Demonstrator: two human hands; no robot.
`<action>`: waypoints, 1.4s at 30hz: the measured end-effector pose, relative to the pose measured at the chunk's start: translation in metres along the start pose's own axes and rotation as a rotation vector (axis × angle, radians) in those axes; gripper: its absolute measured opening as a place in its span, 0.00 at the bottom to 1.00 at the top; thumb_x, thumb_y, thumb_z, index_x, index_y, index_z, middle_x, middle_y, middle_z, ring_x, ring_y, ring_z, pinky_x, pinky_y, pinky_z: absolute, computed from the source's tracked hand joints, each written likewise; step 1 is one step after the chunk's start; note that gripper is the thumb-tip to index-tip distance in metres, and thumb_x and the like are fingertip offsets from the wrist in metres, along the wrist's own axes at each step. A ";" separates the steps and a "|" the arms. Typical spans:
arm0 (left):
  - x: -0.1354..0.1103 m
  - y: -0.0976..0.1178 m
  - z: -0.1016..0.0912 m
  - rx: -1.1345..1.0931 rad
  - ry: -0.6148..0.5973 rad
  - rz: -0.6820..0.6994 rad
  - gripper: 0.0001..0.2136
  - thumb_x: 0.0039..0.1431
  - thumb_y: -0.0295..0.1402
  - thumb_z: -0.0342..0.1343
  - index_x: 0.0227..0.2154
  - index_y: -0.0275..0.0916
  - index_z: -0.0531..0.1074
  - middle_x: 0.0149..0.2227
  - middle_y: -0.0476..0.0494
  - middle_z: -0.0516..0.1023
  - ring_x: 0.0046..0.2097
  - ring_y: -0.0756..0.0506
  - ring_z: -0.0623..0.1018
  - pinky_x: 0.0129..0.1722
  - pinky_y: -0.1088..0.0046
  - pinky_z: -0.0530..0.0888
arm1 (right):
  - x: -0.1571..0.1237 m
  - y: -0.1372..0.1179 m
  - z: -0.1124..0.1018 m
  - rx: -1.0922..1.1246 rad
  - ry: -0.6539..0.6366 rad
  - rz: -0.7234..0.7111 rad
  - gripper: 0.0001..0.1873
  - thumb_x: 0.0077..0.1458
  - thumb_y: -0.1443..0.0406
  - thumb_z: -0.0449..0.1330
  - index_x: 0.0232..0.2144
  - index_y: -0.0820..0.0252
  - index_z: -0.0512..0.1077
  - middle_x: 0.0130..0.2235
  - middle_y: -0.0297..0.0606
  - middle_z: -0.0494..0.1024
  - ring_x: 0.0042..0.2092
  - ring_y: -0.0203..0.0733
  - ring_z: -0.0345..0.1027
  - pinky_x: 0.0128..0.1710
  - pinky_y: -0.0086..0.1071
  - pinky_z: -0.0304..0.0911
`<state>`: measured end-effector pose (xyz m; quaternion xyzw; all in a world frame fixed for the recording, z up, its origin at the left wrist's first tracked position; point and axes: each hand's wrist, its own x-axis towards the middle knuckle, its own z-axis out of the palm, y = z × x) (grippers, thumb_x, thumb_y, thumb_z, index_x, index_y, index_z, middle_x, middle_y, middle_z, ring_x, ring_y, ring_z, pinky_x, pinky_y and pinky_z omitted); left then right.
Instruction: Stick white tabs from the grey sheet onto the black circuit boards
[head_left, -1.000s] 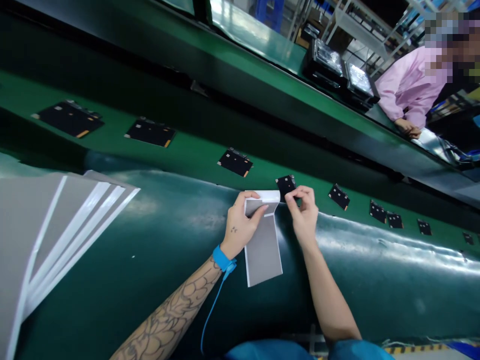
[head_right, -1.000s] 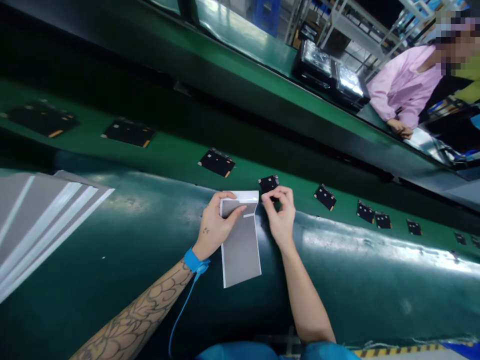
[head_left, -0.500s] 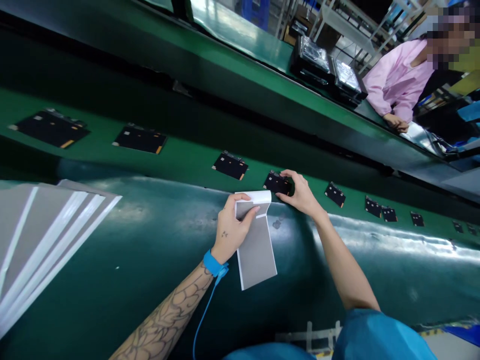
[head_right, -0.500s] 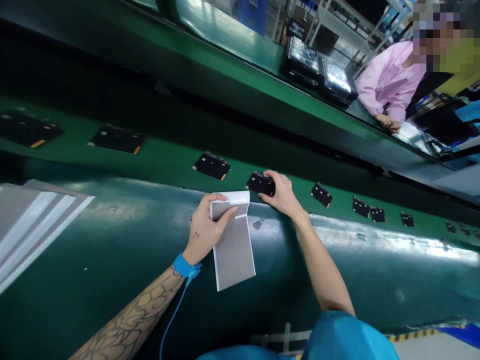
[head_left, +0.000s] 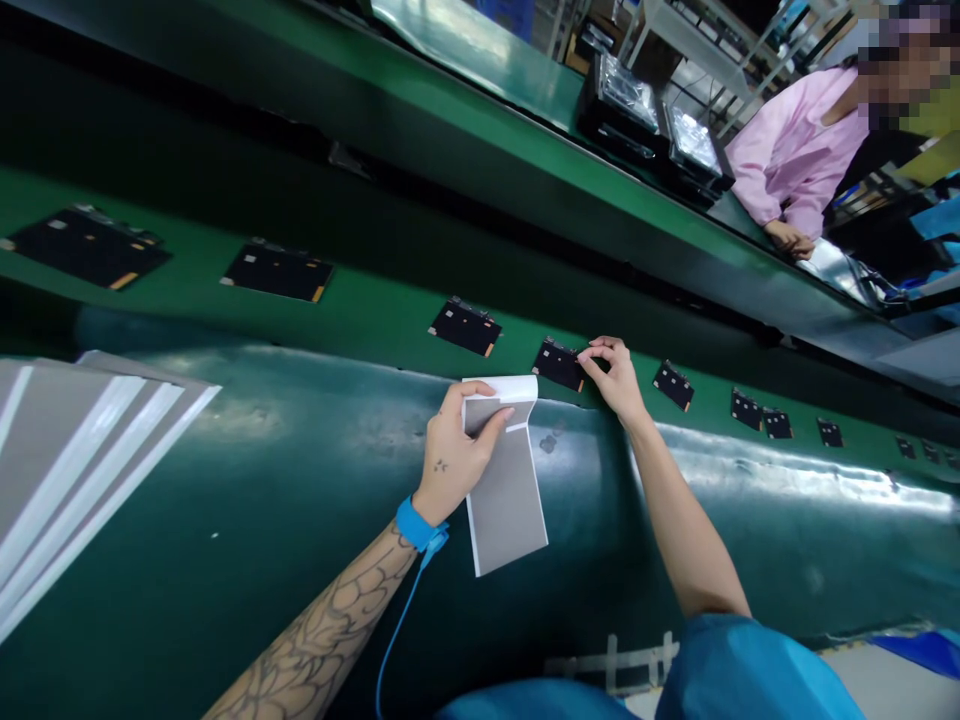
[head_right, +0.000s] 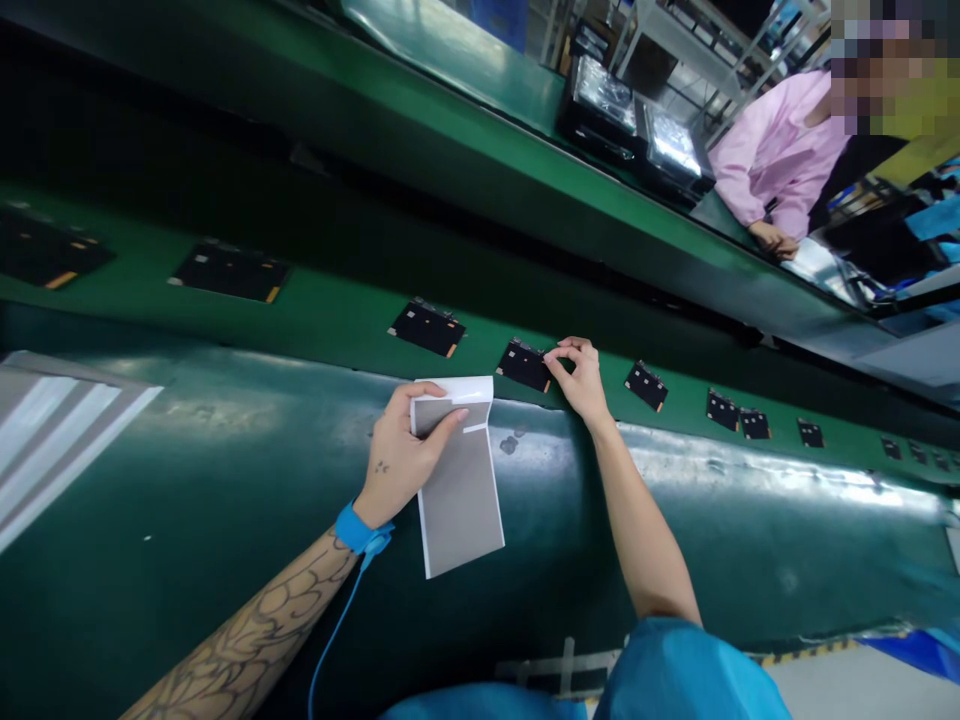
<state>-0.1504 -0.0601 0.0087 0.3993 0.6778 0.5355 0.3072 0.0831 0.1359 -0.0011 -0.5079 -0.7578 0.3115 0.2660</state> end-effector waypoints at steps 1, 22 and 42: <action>0.000 0.000 0.000 0.001 0.005 -0.002 0.13 0.63 0.38 0.67 0.46 0.42 0.73 0.46 0.44 0.82 0.37 0.45 0.80 0.36 0.70 0.74 | -0.001 0.000 -0.001 -0.007 0.009 0.009 0.18 0.63 0.46 0.66 0.37 0.52 0.83 0.55 0.44 0.75 0.62 0.54 0.67 0.70 0.54 0.56; 0.000 0.000 0.000 0.024 -0.020 0.038 0.12 0.64 0.37 0.66 0.47 0.43 0.72 0.46 0.44 0.82 0.37 0.45 0.79 0.35 0.70 0.74 | -0.008 -0.010 -0.018 0.236 0.314 0.131 0.20 0.63 0.47 0.63 0.46 0.53 0.70 0.45 0.40 0.76 0.47 0.46 0.71 0.53 0.42 0.69; -0.002 0.005 0.002 0.011 -0.127 0.062 0.11 0.66 0.32 0.60 0.50 0.42 0.72 0.42 0.46 0.83 0.37 0.44 0.83 0.35 0.70 0.75 | -0.090 -0.102 0.056 -0.119 0.175 -0.407 0.04 0.67 0.60 0.67 0.41 0.43 0.83 0.42 0.39 0.76 0.45 0.50 0.71 0.49 0.52 0.66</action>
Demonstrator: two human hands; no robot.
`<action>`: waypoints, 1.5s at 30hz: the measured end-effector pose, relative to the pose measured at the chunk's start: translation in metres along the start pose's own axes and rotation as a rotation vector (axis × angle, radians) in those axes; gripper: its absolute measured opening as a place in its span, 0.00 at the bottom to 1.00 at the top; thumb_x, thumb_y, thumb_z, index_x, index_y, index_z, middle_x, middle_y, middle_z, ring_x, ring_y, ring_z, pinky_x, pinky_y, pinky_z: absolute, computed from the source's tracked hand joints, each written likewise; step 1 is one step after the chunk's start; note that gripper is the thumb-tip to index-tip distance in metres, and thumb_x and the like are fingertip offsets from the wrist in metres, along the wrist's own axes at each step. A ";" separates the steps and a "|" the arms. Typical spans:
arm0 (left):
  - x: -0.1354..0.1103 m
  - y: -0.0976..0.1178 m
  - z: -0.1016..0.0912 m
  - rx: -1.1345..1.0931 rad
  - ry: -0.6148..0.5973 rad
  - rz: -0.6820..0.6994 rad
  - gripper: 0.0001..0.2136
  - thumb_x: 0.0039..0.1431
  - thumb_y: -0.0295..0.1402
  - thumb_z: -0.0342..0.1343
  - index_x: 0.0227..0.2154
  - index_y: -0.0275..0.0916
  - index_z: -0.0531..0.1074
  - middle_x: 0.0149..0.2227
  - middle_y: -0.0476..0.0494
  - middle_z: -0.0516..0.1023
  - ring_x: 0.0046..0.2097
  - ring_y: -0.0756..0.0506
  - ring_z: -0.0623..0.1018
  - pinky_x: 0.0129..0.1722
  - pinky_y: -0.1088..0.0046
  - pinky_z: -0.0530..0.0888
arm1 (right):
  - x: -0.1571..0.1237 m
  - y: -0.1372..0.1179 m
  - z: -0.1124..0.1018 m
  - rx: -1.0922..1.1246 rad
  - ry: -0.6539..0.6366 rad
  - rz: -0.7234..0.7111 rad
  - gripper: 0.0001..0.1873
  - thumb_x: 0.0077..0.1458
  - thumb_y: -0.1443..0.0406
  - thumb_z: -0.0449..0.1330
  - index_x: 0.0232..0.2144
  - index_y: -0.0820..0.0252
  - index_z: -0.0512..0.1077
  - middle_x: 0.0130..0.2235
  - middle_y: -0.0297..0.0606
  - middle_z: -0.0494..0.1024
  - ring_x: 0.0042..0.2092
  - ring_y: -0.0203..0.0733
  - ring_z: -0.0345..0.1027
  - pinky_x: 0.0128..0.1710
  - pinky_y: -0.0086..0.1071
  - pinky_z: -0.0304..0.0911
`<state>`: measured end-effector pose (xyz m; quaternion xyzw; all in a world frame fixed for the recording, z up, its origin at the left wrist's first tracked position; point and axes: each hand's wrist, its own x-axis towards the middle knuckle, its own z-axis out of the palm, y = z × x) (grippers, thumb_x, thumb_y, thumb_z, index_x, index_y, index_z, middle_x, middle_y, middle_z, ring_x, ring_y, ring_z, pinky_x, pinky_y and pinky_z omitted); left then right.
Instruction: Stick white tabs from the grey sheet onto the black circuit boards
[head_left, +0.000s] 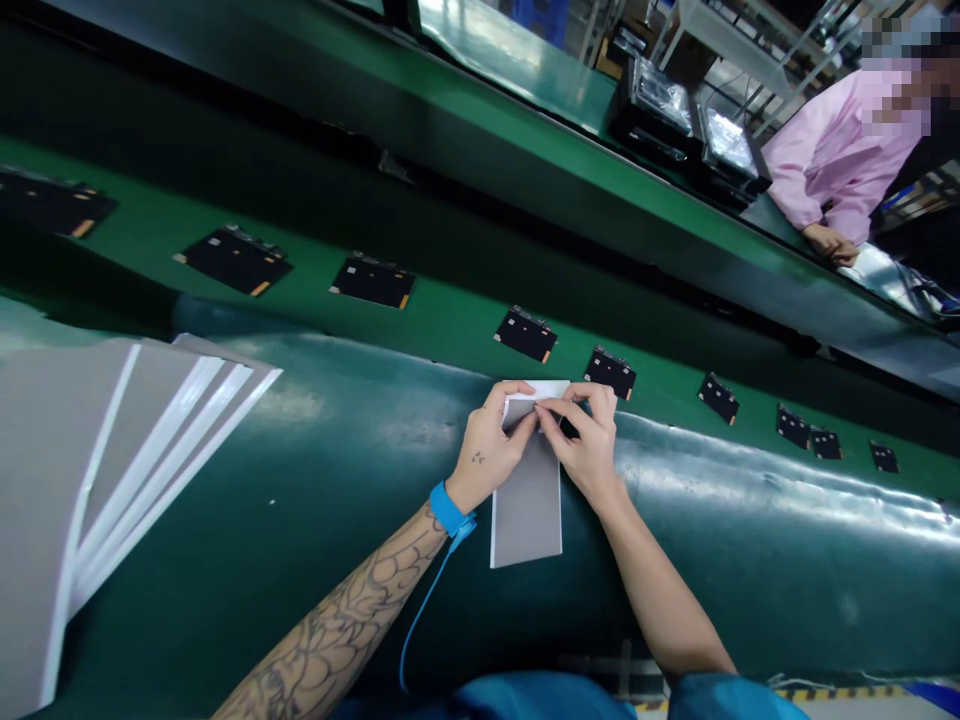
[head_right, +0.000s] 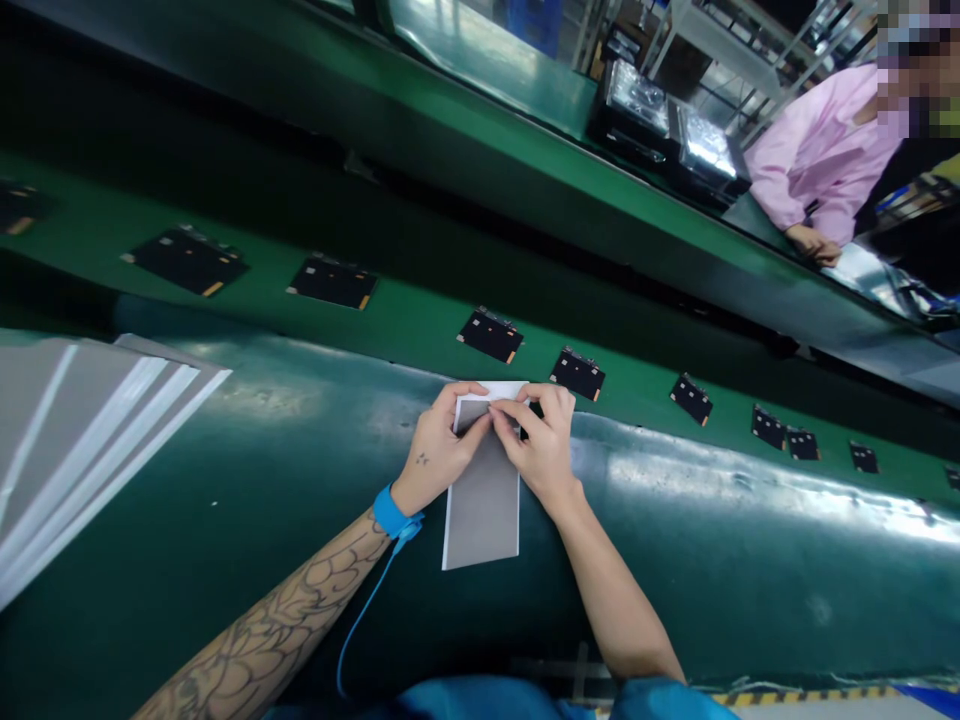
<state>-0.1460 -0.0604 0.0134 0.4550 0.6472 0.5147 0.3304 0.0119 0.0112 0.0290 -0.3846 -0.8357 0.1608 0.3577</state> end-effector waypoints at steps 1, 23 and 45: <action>0.000 0.000 0.000 -0.001 0.002 0.003 0.11 0.67 0.32 0.60 0.51 0.42 0.72 0.43 0.46 0.83 0.38 0.44 0.83 0.36 0.70 0.75 | 0.000 -0.002 0.001 -0.007 -0.004 0.009 0.04 0.67 0.60 0.66 0.41 0.45 0.82 0.42 0.39 0.76 0.45 0.49 0.71 0.49 0.51 0.66; 0.001 -0.015 -0.001 -0.017 0.039 0.024 0.14 0.67 0.36 0.63 0.53 0.42 0.72 0.48 0.42 0.82 0.46 0.40 0.83 0.43 0.66 0.77 | 0.019 0.148 -0.057 -0.008 -0.113 0.448 0.15 0.67 0.50 0.61 0.41 0.52 0.79 0.57 0.45 0.68 0.63 0.56 0.63 0.70 0.57 0.52; 0.010 -0.012 -0.019 -0.239 -0.153 -0.004 0.12 0.72 0.34 0.57 0.56 0.42 0.70 0.47 0.41 0.82 0.41 0.43 0.82 0.40 0.67 0.77 | 0.030 -0.012 0.001 0.022 -0.099 -0.049 0.07 0.69 0.60 0.65 0.47 0.48 0.82 0.46 0.38 0.77 0.49 0.49 0.72 0.54 0.49 0.65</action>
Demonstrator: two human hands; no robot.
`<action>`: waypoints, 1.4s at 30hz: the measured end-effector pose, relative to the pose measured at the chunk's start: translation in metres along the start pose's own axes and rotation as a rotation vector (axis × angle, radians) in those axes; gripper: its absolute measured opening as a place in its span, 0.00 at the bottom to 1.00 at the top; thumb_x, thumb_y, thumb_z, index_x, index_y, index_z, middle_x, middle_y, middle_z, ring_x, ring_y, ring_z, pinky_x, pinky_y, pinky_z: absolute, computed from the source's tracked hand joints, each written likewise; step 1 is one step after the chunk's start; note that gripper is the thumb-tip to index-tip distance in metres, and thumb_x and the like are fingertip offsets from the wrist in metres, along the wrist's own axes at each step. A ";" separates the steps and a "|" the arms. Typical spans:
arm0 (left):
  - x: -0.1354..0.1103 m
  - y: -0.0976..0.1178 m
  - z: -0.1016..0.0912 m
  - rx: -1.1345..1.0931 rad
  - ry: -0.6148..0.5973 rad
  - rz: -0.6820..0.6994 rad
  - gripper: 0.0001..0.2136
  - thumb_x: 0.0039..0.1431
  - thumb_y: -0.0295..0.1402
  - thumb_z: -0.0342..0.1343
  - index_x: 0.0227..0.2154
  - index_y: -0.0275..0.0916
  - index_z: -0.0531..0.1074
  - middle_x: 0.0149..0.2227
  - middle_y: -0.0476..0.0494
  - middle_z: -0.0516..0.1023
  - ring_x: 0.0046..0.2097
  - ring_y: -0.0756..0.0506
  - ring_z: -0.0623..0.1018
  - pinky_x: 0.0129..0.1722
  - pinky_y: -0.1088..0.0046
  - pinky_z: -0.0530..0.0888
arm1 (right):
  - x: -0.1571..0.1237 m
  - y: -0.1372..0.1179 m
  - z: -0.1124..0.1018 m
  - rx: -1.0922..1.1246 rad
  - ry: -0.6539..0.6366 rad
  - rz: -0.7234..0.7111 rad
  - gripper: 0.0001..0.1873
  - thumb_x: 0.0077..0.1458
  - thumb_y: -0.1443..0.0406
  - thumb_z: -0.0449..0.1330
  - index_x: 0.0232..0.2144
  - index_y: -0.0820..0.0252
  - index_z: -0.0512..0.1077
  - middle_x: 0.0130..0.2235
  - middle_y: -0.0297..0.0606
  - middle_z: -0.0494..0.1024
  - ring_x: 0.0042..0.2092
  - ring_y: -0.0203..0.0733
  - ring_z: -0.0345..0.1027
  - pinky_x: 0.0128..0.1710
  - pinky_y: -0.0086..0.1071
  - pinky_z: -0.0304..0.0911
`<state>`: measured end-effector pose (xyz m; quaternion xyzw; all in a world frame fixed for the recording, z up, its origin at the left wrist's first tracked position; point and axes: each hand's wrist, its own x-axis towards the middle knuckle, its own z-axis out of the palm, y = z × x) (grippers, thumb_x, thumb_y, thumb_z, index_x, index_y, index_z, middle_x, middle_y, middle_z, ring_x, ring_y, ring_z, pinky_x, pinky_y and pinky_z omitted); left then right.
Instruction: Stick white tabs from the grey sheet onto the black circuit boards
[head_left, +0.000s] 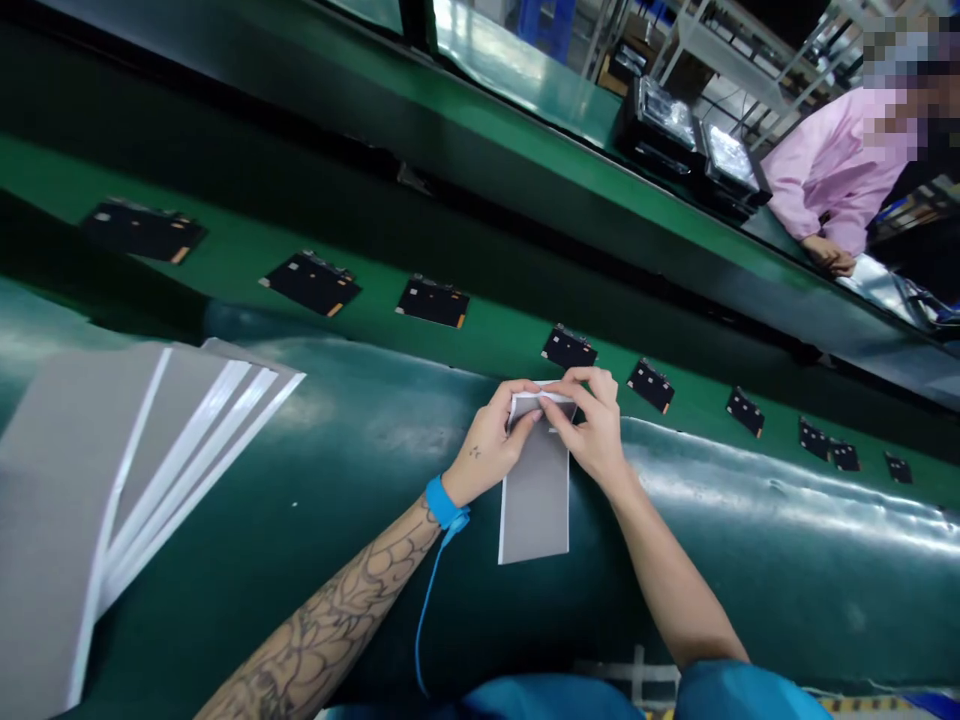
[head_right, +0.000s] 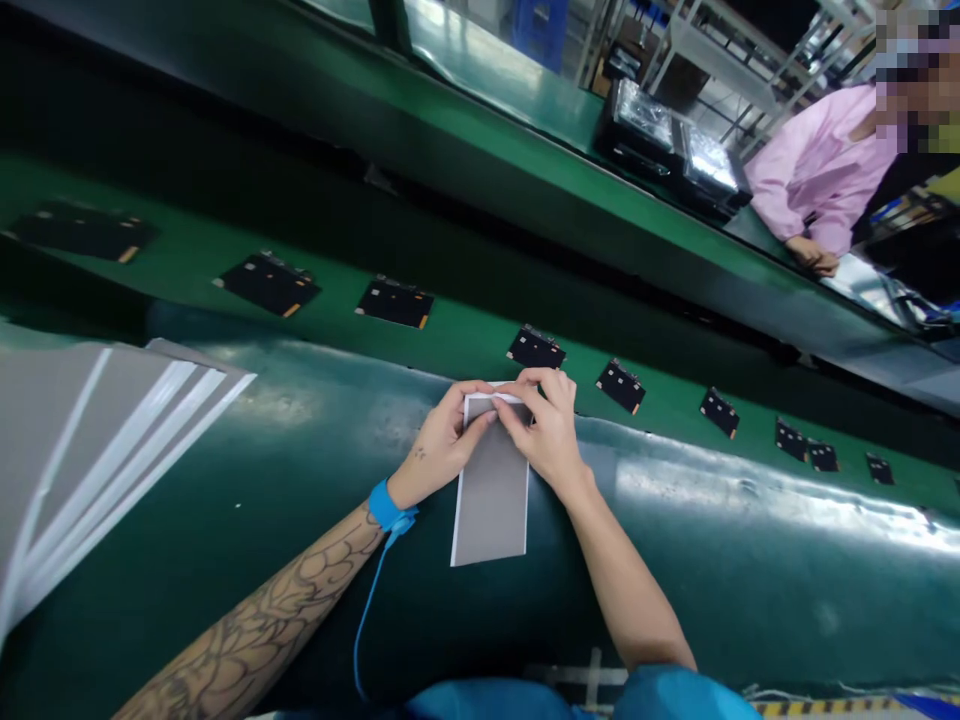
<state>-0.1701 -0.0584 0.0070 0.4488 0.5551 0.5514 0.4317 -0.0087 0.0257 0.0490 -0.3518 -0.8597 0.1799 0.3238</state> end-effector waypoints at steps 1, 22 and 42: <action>0.000 0.000 0.000 0.006 0.010 -0.003 0.12 0.72 0.34 0.57 0.55 0.42 0.70 0.46 0.42 0.82 0.41 0.43 0.82 0.39 0.68 0.76 | 0.001 -0.002 0.004 -0.008 0.014 -0.002 0.06 0.69 0.60 0.66 0.45 0.48 0.82 0.45 0.38 0.77 0.49 0.48 0.73 0.53 0.49 0.64; 0.000 -0.007 -0.001 0.050 0.095 -0.068 0.12 0.72 0.35 0.58 0.54 0.43 0.69 0.31 0.50 0.75 0.28 0.46 0.74 0.29 0.70 0.68 | -0.009 0.000 0.019 0.057 -0.018 0.151 0.07 0.72 0.58 0.58 0.45 0.50 0.75 0.47 0.41 0.74 0.51 0.50 0.70 0.56 0.50 0.64; -0.001 -0.002 -0.003 0.035 0.082 -0.118 0.12 0.72 0.37 0.58 0.54 0.44 0.68 0.33 0.47 0.77 0.28 0.44 0.74 0.27 0.69 0.67 | 0.015 0.150 -0.022 -0.046 0.039 0.513 0.13 0.63 0.53 0.62 0.37 0.55 0.78 0.55 0.48 0.68 0.62 0.56 0.63 0.70 0.56 0.55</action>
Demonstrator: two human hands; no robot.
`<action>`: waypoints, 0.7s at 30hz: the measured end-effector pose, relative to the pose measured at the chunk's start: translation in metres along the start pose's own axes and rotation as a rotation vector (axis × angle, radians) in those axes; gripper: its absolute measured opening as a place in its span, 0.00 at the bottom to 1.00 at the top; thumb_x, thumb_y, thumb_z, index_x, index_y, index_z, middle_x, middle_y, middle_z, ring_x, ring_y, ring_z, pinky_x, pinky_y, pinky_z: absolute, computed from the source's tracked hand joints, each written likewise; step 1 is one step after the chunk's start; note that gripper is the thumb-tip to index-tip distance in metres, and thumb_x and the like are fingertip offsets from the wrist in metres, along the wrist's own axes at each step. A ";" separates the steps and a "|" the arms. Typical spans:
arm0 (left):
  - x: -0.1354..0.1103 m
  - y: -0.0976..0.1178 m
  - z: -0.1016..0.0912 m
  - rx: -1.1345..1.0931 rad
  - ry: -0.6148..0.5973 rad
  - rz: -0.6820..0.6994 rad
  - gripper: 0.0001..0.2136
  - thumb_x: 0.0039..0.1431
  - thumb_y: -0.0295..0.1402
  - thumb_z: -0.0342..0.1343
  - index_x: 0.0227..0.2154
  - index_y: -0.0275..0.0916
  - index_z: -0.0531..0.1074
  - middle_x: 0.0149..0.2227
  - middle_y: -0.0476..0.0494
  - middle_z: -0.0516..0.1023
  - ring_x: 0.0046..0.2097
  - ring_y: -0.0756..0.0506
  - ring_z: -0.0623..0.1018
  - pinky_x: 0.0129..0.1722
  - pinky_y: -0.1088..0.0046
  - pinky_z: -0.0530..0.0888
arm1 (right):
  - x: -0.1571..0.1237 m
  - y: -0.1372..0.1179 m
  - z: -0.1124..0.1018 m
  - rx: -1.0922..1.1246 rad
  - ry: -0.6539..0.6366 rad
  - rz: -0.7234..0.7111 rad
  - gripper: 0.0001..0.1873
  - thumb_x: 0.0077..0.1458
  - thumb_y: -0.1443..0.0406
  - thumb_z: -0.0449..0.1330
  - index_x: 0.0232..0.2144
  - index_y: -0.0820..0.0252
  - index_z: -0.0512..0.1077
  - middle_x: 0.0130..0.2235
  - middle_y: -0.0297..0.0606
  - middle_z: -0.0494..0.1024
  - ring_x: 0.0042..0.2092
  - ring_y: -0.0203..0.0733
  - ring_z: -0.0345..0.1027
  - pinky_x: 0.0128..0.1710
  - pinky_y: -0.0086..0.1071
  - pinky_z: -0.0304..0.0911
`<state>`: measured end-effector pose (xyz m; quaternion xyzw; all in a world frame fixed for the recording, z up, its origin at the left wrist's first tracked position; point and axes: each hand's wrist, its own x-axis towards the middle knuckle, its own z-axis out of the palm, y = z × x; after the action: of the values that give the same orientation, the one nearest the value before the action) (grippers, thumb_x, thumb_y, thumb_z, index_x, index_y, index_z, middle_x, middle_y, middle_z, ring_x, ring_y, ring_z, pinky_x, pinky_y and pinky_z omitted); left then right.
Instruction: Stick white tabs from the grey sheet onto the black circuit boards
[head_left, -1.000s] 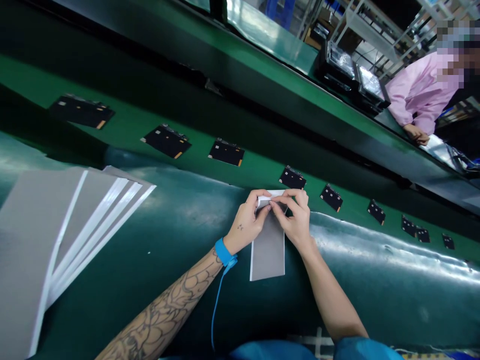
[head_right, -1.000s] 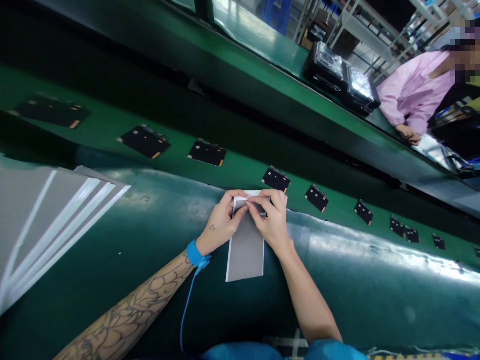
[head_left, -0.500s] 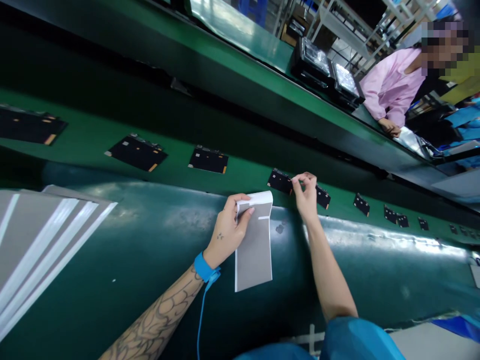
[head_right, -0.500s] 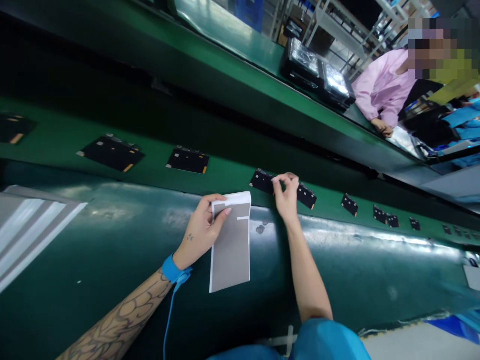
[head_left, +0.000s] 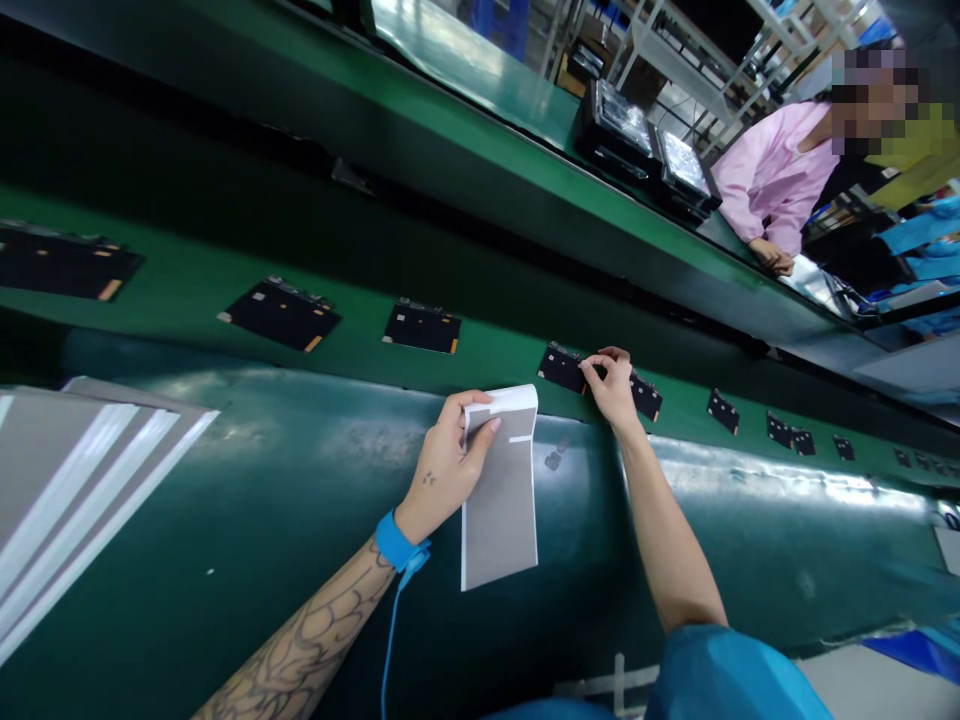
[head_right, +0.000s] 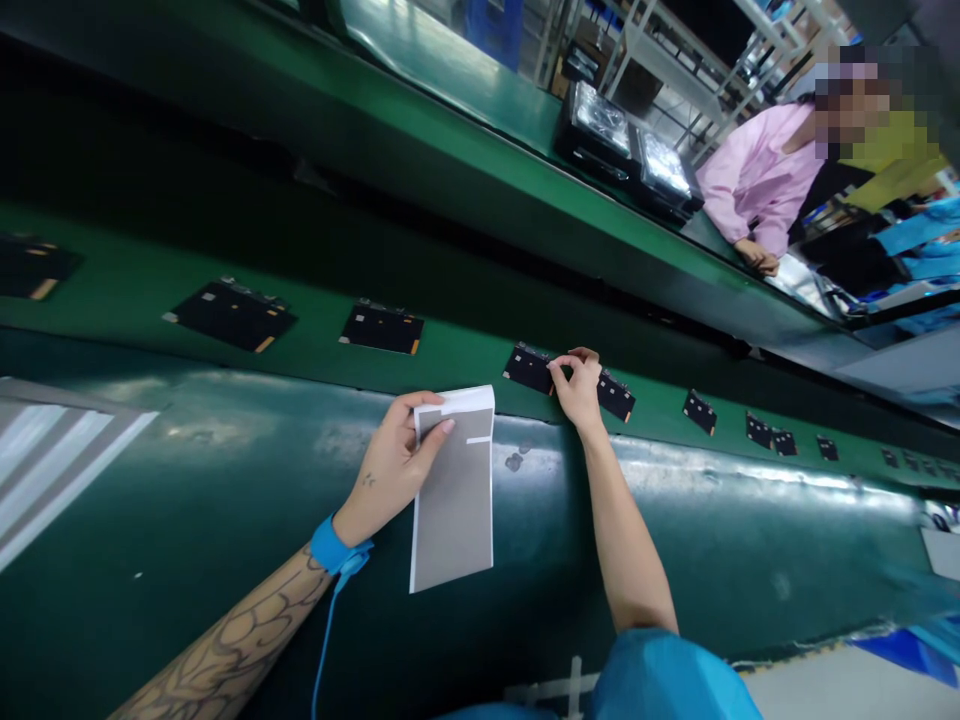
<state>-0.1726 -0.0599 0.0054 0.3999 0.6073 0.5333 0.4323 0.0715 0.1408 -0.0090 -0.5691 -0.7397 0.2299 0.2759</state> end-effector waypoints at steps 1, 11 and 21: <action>0.000 0.000 0.000 0.002 -0.001 0.000 0.12 0.72 0.37 0.58 0.54 0.44 0.68 0.32 0.47 0.77 0.28 0.45 0.74 0.27 0.69 0.67 | 0.001 0.002 -0.001 -0.009 0.007 -0.001 0.13 0.62 0.53 0.63 0.37 0.55 0.77 0.54 0.48 0.68 0.62 0.56 0.63 0.69 0.56 0.56; 0.001 0.001 0.002 0.039 0.007 0.055 0.11 0.72 0.35 0.57 0.53 0.42 0.70 0.27 0.53 0.72 0.24 0.48 0.70 0.25 0.71 0.64 | -0.049 -0.059 -0.002 0.206 0.071 -0.140 0.13 0.68 0.54 0.59 0.49 0.50 0.76 0.52 0.44 0.73 0.56 0.53 0.70 0.58 0.51 0.68; 0.003 0.004 0.004 -0.010 0.002 0.068 0.13 0.71 0.33 0.56 0.56 0.41 0.69 0.43 0.42 0.84 0.40 0.41 0.85 0.38 0.68 0.77 | -0.089 -0.129 0.032 0.126 -0.090 -0.403 0.06 0.67 0.59 0.66 0.44 0.43 0.83 0.47 0.41 0.74 0.52 0.54 0.71 0.54 0.54 0.69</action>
<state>-0.1695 -0.0556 0.0086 0.4175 0.5912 0.5512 0.4151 -0.0246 0.0221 0.0390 -0.3804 -0.8343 0.2412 0.3180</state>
